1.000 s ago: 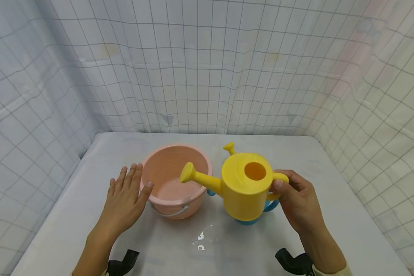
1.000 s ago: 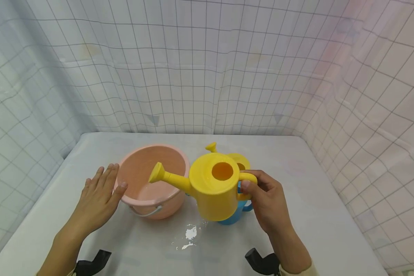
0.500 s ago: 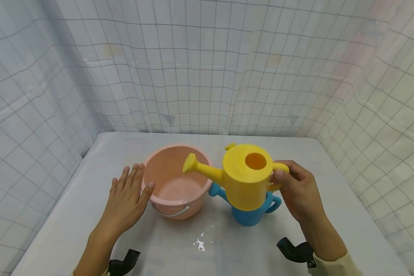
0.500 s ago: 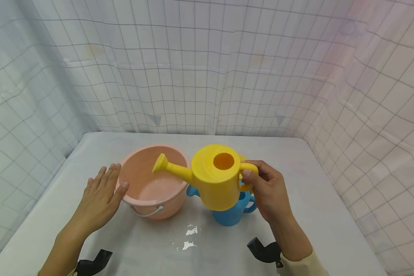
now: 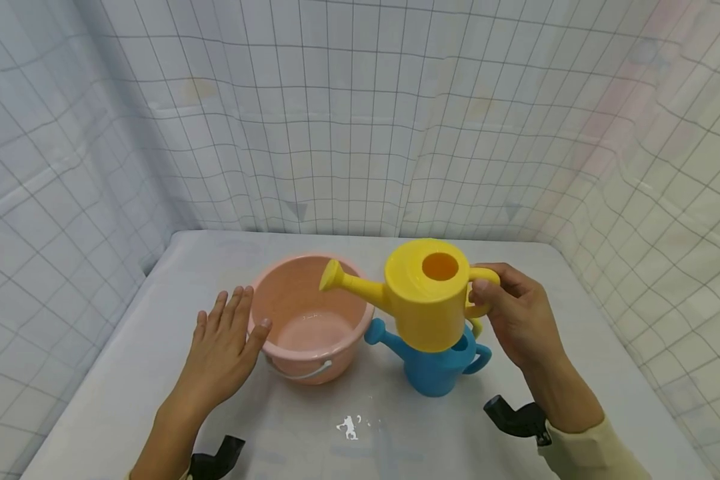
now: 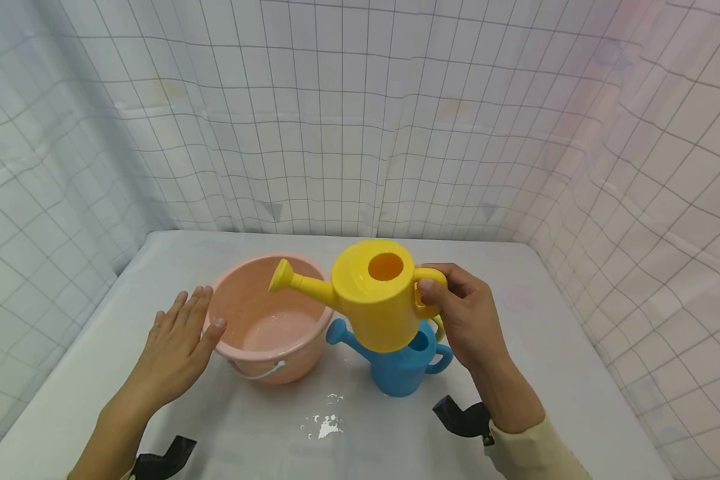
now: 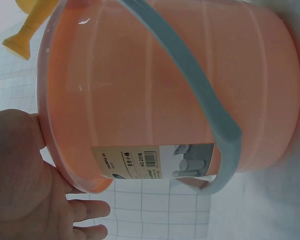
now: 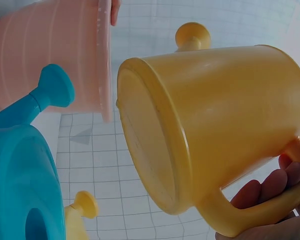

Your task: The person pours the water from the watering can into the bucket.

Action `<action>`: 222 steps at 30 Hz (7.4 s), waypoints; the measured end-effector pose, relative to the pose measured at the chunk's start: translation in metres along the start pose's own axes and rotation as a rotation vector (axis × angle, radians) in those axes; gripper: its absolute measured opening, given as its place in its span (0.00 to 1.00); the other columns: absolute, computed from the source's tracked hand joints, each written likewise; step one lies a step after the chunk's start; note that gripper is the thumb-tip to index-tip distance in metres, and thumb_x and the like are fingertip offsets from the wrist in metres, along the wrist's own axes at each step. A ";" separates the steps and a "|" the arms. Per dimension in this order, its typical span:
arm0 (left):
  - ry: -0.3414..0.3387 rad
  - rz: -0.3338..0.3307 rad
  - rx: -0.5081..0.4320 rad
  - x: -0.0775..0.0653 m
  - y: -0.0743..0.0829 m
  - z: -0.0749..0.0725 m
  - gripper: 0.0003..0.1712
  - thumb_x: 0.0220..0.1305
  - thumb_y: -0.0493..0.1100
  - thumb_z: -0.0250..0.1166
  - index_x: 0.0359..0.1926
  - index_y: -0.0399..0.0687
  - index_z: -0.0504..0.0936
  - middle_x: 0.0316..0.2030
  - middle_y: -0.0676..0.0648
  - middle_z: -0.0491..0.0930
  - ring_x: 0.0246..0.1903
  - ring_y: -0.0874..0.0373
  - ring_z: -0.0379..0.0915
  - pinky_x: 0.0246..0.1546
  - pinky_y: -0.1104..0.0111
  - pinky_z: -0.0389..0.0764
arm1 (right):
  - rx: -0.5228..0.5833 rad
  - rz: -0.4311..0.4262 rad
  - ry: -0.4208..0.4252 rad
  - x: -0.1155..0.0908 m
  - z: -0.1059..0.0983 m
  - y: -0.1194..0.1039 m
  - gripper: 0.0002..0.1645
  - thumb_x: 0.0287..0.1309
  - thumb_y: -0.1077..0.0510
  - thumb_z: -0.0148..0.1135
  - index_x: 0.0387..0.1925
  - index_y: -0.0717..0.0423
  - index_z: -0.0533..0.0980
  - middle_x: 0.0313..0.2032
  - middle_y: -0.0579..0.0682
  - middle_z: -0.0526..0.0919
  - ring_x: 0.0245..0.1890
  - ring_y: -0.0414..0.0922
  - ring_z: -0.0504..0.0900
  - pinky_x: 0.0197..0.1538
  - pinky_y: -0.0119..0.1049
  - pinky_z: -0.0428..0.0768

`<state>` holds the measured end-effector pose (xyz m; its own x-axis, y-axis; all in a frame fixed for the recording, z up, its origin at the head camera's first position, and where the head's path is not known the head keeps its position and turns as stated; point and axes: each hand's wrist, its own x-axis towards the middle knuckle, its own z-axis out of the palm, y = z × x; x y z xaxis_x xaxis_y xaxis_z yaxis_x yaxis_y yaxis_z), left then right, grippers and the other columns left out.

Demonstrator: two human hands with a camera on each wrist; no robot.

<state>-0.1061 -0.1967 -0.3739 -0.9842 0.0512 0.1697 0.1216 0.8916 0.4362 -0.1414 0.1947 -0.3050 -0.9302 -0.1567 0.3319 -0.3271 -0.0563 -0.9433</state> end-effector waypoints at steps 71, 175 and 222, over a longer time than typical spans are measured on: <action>-0.004 -0.015 -0.012 0.000 0.000 0.002 0.41 0.72 0.63 0.37 0.75 0.48 0.38 0.74 0.36 0.43 0.74 0.40 0.28 0.67 0.36 0.34 | -0.305 0.070 -0.076 0.051 0.014 -0.015 0.19 0.61 0.50 0.60 0.47 0.59 0.78 0.41 0.48 0.80 0.46 0.49 0.72 0.50 0.39 0.76; -0.013 -0.014 -0.022 -0.002 0.001 0.002 0.40 0.72 0.63 0.36 0.75 0.49 0.37 0.74 0.37 0.41 0.74 0.39 0.28 0.67 0.37 0.32 | -0.490 0.105 -0.231 0.067 0.028 -0.043 0.17 0.58 0.47 0.63 0.46 0.51 0.80 0.41 0.49 0.83 0.39 0.48 0.80 0.44 0.35 0.82; -0.009 -0.003 -0.016 -0.001 0.000 0.002 0.40 0.73 0.62 0.36 0.75 0.47 0.38 0.74 0.36 0.42 0.74 0.39 0.28 0.67 0.36 0.33 | -0.525 0.107 -0.232 0.069 0.028 -0.044 0.16 0.58 0.49 0.63 0.46 0.51 0.80 0.41 0.49 0.83 0.38 0.47 0.80 0.43 0.35 0.82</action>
<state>-0.1052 -0.1957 -0.3755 -0.9856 0.0525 0.1606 0.1206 0.8843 0.4511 -0.1865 0.1583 -0.2406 -0.9212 -0.3499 0.1700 -0.3269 0.4592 -0.8260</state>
